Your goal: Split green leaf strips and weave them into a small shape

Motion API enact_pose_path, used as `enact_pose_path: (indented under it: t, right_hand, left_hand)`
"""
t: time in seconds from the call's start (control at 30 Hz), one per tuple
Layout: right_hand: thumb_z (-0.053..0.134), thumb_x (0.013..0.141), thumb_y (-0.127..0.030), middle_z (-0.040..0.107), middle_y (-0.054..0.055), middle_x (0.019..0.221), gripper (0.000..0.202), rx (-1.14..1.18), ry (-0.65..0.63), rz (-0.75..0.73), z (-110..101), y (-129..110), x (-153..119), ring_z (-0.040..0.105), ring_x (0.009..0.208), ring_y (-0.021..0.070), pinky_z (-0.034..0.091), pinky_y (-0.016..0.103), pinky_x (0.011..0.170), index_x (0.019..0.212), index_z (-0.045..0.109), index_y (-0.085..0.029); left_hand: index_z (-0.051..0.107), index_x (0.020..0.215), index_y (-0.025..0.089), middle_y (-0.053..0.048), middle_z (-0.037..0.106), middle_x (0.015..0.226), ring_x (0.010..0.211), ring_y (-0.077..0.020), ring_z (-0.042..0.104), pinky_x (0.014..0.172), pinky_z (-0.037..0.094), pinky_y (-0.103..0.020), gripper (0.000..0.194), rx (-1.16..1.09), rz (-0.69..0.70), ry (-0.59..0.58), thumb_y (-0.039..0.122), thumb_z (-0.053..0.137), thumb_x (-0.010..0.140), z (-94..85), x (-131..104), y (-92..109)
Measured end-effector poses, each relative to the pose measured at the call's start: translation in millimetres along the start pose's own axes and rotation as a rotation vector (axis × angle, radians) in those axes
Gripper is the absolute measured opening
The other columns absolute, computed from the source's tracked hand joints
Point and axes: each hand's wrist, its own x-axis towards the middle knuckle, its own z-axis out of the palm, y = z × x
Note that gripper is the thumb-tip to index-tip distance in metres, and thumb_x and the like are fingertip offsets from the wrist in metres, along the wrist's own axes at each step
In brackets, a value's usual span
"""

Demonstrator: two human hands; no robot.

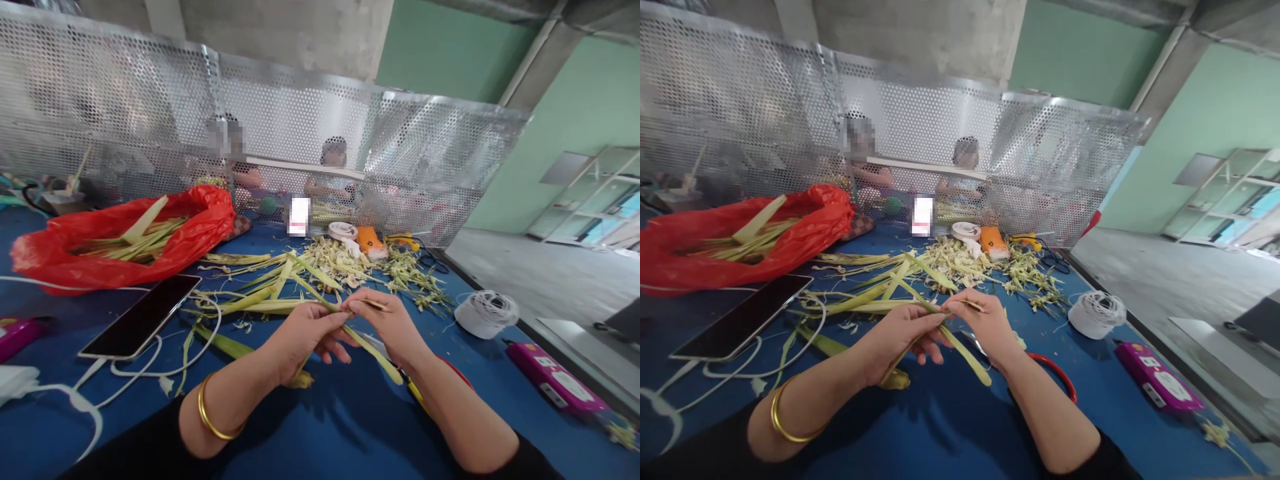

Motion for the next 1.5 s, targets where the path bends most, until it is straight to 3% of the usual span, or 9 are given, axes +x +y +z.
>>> enact_pose_path:
  t: [0.2, 0.37, 0.5, 0.6, 0.67, 0.8, 1.03, 1.37, 1.5]
  right_hand:
    - [0.066, 0.073, -0.030, 0.068, 0.003, 0.068, 0.015, -0.108, 0.131, 0.071, 1.4, 6.1, 1.7, 0.060, 0.068, 0.0185, 0.046, 0.031, 0.069, 0.069, 0.071, -0.017]
    - [0.064, 0.080, -0.031, 0.066, 0.006, 0.091, 0.020, -0.450, 0.281, -0.274, -7.1, -4.7, -1.5, 0.060, 0.087, 0.0209, 0.044, 0.036, 0.081, 0.096, 0.072, -0.022]
    - [0.068, 0.080, -0.031, 0.063, 0.002, 0.078, 0.012, -0.718, 0.156, -0.504, -0.3, -11.9, -10.6, 0.059, 0.078, 0.0184, 0.038, 0.037, 0.082, 0.089, 0.071, -0.024]
    - [0.066, 0.082, -0.025, 0.059, -0.001, 0.069, 0.004, -0.674, 0.004, -0.531, 8.8, -12.8, -16.5, 0.056, 0.068, 0.0139, 0.039, 0.032, 0.075, 0.082, 0.067, -0.021]
    - [0.062, 0.084, -0.020, 0.058, -0.002, 0.066, 0.007, -0.617, 0.003, -0.516, 12.2, -13.2, -19.9, 0.054, 0.063, 0.0125, 0.039, 0.030, 0.071, 0.077, 0.061, -0.020]
    - [0.058, 0.084, -0.014, 0.065, 0.000, 0.073, 0.008, -0.583, 0.145, -0.571, 12.6, -15.5, -25.5, 0.058, 0.069, 0.0137, 0.041, 0.028, 0.069, 0.080, 0.057, -0.020]
    - [0.059, 0.083, -0.011, 0.069, 0.001, 0.074, 0.009, -0.925, 0.195, -0.804, 15.4, -19.0, -29.6, 0.060, 0.064, 0.0138, 0.039, 0.036, 0.081, 0.085, 0.058, -0.019]
    - [0.059, 0.083, -0.013, 0.067, 0.001, 0.075, 0.007, -0.970, 0.307, -0.756, 16.9, -11.3, -27.8, 0.060, 0.069, 0.0140, 0.038, 0.036, 0.083, 0.081, 0.059, -0.019]
    - [0.058, 0.085, -0.015, 0.067, 0.001, 0.076, 0.009, -0.995, 0.299, -0.760, 17.7, -12.8, -26.5, 0.058, 0.070, 0.0146, 0.038, 0.035, 0.082, 0.078, 0.061, -0.020]
  left_hand:
    - [0.067, 0.089, 0.013, -0.007, 0.073, 0.065, 0.047, -0.0120, 0.064, 0.039, 0.037, -0.017, 0.026, 0.124, -0.043, 0.035, 0.037, 0.058, 0.082, 0.2, 3.7, -6.2]
    - [0.066, 0.091, 0.011, -0.010, 0.074, 0.070, 0.044, -0.0122, 0.062, 0.038, 0.035, -0.018, 0.038, 0.212, -0.034, 0.056, 0.045, 0.052, 0.082, 1.0, 4.9, -7.7]
    - [0.065, 0.075, 0.012, -0.007, 0.070, 0.061, 0.037, -0.0115, 0.055, 0.038, 0.036, -0.021, 0.036, 0.401, 0.020, -0.022, 0.044, 0.049, 0.081, 6.6, 2.9, -15.7]
    - [0.061, 0.053, 0.014, -0.002, 0.059, 0.046, 0.037, -0.0105, 0.051, 0.045, 0.040, -0.022, 0.036, 0.563, 0.114, -0.019, 0.033, 0.047, 0.080, 7.3, 1.7, -23.2]
    - [0.057, 0.046, 0.016, 0.000, 0.052, 0.040, 0.037, -0.0101, 0.048, 0.045, 0.038, -0.022, 0.039, 0.606, 0.159, 0.032, 0.034, 0.046, 0.080, 5.8, 1.9, -24.9]
    - [0.057, 0.054, 0.017, -0.001, 0.058, 0.049, 0.037, -0.0095, 0.046, 0.039, 0.033, -0.021, 0.037, 0.365, 0.065, 0.092, 0.044, 0.051, 0.077, 3.2, 2.7, -15.2]
    - [0.070, 0.080, 0.014, -0.005, 0.067, 0.064, 0.054, -0.0120, 0.060, 0.052, 0.046, -0.021, 0.033, -0.061, 0.052, 0.230, 0.045, 0.063, 0.073, 2.3, 0.8, -0.2]
    - [0.072, 0.088, 0.016, -0.004, 0.071, 0.077, 0.068, -0.0146, 0.064, 0.075, 0.052, -0.029, 0.027, -0.225, 0.167, 0.098, 0.017, 0.072, 0.061, 5.1, -1.0, -0.5]
    - [0.070, 0.083, 0.015, -0.005, 0.069, 0.079, 0.071, -0.0151, 0.063, 0.077, 0.052, -0.031, 0.022, -0.260, 0.187, 0.100, 0.024, 0.075, 0.063, 5.5, -2.1, -0.3]
